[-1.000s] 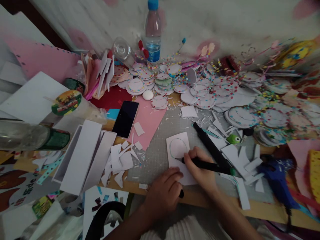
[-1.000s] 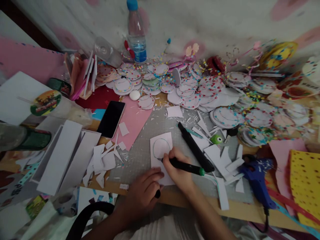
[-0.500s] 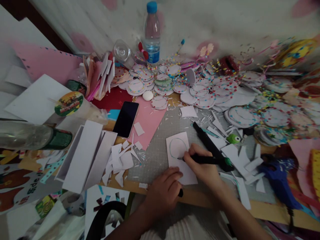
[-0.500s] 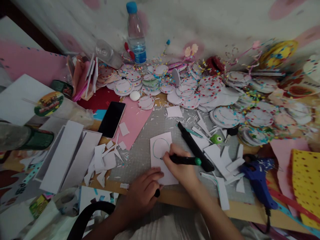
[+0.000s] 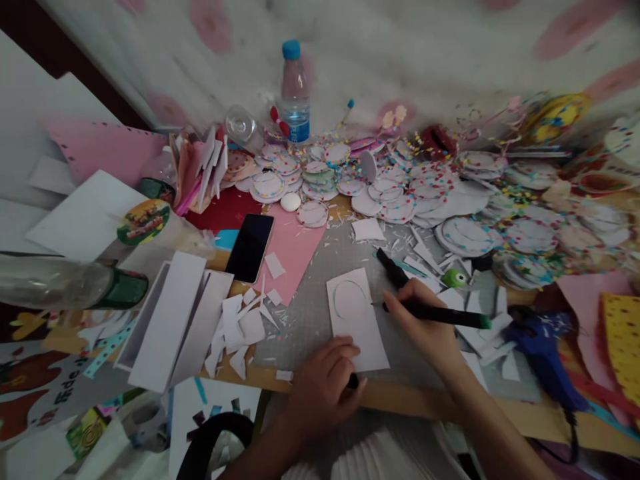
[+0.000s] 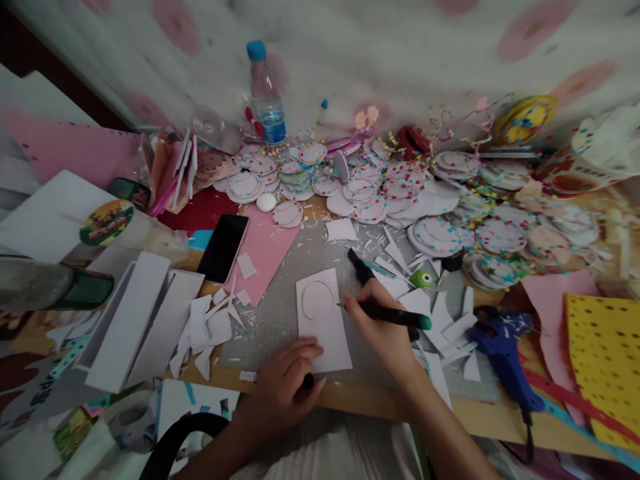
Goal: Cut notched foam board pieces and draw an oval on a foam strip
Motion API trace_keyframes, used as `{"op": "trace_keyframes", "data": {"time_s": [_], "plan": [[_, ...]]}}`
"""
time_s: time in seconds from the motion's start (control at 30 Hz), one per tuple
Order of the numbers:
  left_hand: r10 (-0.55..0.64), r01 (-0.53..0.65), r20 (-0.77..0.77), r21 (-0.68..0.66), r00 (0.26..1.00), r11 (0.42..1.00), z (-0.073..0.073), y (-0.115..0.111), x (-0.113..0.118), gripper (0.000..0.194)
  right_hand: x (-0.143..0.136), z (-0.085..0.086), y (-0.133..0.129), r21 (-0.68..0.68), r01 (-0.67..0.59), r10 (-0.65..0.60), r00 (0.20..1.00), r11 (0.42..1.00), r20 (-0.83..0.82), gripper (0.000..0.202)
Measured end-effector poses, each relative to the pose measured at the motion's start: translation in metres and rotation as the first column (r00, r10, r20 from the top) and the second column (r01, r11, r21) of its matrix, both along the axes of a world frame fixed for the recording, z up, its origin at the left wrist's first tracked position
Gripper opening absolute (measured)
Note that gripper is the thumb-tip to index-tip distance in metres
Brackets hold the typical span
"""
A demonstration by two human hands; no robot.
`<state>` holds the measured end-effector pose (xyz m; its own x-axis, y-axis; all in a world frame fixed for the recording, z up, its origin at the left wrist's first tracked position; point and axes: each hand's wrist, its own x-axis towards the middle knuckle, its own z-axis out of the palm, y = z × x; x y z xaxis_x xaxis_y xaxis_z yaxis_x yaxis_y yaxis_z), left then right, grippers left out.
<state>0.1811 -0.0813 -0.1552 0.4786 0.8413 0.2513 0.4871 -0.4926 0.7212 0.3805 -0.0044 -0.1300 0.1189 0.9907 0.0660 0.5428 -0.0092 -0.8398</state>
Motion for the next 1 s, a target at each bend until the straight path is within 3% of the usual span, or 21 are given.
{"op": "trace_keyframes", "data": {"time_s": [0.07,0.17,0.33,0.5,0.63,0.77,0.9,1.0], "plan": [[-0.001,0.005,0.048,-0.086,0.999,0.996,0.006,0.002,-0.003,0.012,0.006,0.009,-0.004,-0.02,-0.007,0.005,0.997,1.0,-0.077,0.022],[0.033,-0.02,0.068,-0.183,0.997,0.983,0.015,0.005,-0.006,0.012,0.014,0.026,-0.017,-0.09,-0.151,0.129,0.968,0.984,-0.214,0.014],[0.073,-0.07,0.001,-0.29,0.997,0.955,0.03,0.012,-0.007,0.015,0.015,0.046,-0.044,-0.133,-0.398,0.289,0.823,0.908,-0.488,0.02],[-0.004,0.008,0.035,-0.14,0.999,0.99,0.044,0.014,-0.007,0.02,0.006,0.06,-0.056,-0.164,-0.457,0.33,0.807,0.874,-0.49,0.026],[-0.123,0.124,-0.094,0.002,0.988,0.992,0.056,0.012,-0.007,0.034,0.0,0.06,-0.063,-0.199,-0.51,0.372,0.796,0.837,-0.478,0.026],[-0.216,0.236,-0.236,0.061,0.947,0.97,0.071,0.011,-0.006,0.05,-0.008,0.047,-0.073,-0.121,-0.486,0.397,0.813,0.865,-0.426,0.034],[-0.337,0.338,-0.257,-0.039,0.906,0.94,0.084,0.011,-0.005,0.054,-0.021,0.038,-0.081,0.056,-0.419,0.396,0.795,0.906,-0.46,0.04],[-0.411,0.39,-0.178,-0.143,0.894,0.91,0.094,0.01,-0.006,0.055,-0.031,0.046,-0.084,0.162,-0.394,0.419,0.76,0.905,-0.496,0.041]]}}
